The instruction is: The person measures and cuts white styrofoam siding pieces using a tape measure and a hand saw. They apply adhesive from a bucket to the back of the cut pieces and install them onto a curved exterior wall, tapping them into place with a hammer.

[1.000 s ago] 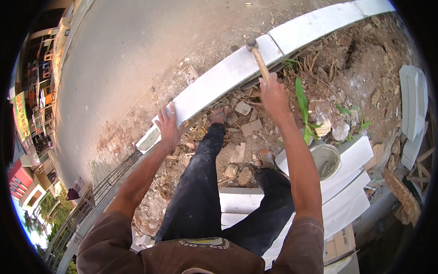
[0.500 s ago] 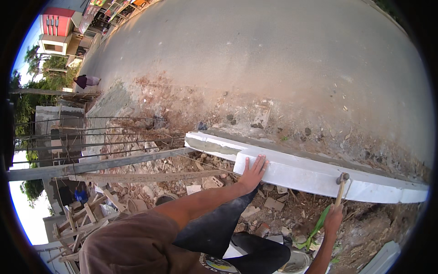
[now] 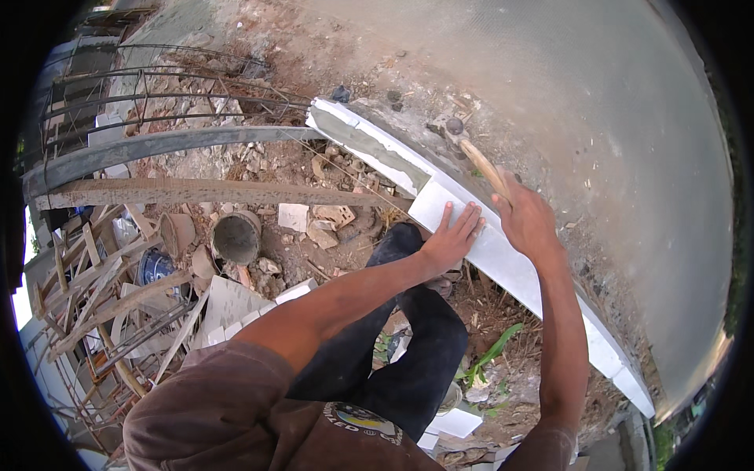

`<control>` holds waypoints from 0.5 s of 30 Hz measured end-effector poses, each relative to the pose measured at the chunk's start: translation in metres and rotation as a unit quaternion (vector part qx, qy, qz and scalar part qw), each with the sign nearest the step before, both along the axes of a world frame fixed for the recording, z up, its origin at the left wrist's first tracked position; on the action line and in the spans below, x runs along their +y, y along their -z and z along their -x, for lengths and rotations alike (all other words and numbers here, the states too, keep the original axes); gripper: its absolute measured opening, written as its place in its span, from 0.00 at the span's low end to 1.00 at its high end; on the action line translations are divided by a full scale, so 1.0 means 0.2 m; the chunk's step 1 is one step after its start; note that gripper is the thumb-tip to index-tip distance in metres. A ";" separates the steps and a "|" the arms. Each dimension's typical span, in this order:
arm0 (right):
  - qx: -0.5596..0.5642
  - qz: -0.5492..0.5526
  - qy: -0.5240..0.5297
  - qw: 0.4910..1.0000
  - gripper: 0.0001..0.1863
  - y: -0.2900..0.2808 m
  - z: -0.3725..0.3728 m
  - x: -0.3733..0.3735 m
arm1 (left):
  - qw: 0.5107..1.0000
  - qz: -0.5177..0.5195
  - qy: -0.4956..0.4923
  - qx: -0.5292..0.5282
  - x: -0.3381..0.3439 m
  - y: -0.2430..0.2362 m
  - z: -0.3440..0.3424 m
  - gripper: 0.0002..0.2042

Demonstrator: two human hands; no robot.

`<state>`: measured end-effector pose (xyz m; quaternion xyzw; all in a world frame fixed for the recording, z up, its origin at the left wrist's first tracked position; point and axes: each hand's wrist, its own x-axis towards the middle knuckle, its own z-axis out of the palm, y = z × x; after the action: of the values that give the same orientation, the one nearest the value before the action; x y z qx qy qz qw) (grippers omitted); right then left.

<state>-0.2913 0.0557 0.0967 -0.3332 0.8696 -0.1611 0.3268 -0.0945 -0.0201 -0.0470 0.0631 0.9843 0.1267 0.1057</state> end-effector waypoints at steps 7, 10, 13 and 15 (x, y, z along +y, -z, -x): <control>0.035 0.009 -0.210 0.977 0.25 0.08 0.03 -0.98 | 0.999 -0.010 -0.030 0.027 0.06 0.02 -0.01 0.30; -0.003 0.118 -0.170 0.978 0.24 0.03 -0.08 -1.25 | 0.998 -0.015 -0.049 0.030 0.05 0.04 -0.03 0.29; -0.014 0.199 -0.154 0.968 0.24 0.11 -0.17 -1.32 | 0.998 -0.008 -0.048 0.030 0.05 0.04 -0.04 0.30; -0.016 0.163 -0.190 0.968 0.25 0.24 -0.21 -1.25 | 0.998 -0.008 -0.050 0.035 0.06 0.03 -0.04 0.30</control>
<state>-0.2495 -0.1942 0.0479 -0.5380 0.7471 -0.2410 0.3070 -0.0870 -0.0083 -0.0530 0.0189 0.9882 0.1373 0.0646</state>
